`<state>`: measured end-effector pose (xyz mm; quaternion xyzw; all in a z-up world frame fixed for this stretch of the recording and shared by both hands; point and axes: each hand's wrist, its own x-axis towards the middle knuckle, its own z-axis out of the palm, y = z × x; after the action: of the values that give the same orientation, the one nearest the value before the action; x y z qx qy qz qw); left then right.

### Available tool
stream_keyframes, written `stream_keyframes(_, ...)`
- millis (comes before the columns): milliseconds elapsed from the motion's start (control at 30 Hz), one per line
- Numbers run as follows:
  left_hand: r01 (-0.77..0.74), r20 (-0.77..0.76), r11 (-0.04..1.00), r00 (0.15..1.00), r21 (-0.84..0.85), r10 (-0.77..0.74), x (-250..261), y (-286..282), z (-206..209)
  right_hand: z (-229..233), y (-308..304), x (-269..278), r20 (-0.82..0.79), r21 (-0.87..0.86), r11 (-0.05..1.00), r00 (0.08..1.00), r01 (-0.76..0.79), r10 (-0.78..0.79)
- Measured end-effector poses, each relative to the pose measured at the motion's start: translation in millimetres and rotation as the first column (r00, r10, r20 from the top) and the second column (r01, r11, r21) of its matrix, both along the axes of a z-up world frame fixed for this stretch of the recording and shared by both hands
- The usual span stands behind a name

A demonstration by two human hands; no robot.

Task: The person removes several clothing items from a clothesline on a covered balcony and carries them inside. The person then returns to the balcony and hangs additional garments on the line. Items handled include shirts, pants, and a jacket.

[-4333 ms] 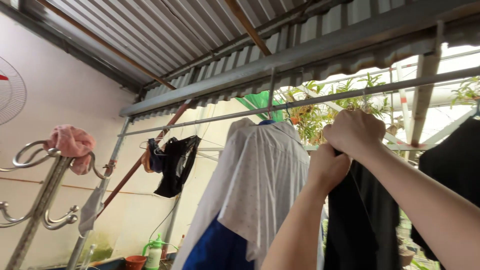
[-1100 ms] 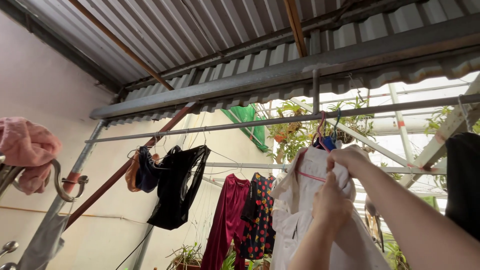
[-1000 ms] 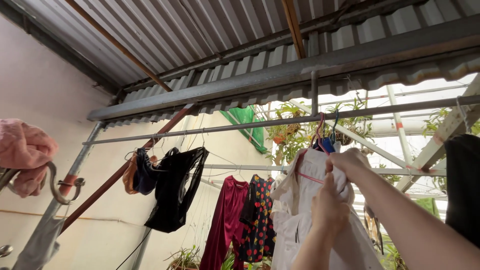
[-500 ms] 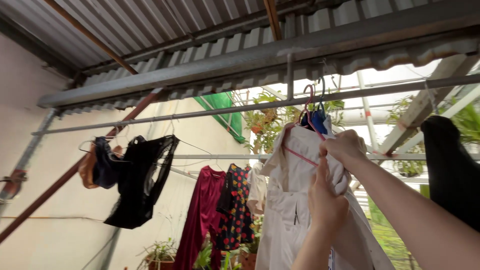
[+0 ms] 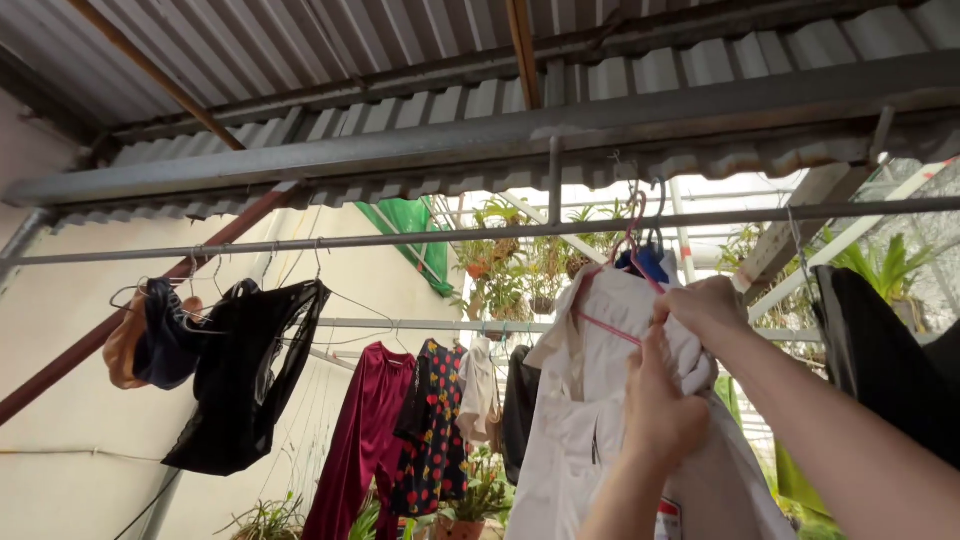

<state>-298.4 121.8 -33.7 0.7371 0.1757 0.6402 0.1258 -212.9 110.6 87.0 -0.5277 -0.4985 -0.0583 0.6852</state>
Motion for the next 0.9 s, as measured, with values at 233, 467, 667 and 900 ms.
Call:
stream_keyframes(233,0.041,0.057,0.998,0.998,-0.042,-0.039,-20,-16,24,14,-35,-32,-0.08,0.033,0.998,0.995,-0.058,0.061)
stream_keyframes(467,0.027,0.035,0.999,0.999,-0.018,-0.026,-23,-27,8,2,-23,-18,-0.005,0.06,0.998,1.0,-0.002,0.002)
stream_keyframes(667,0.058,-0.129,0.978,0.988,-0.2,-0.085,-39,-49,0,-23,-13,14,0.174,0.085,0.988,0.974,0.131,-0.144)
stream_keyframes(900,-0.435,0.04,0.895,0.9,0.097,0.434,-66,3,50,-47,-19,34,0.306,-0.045,0.987,0.943,0.154,-0.133)
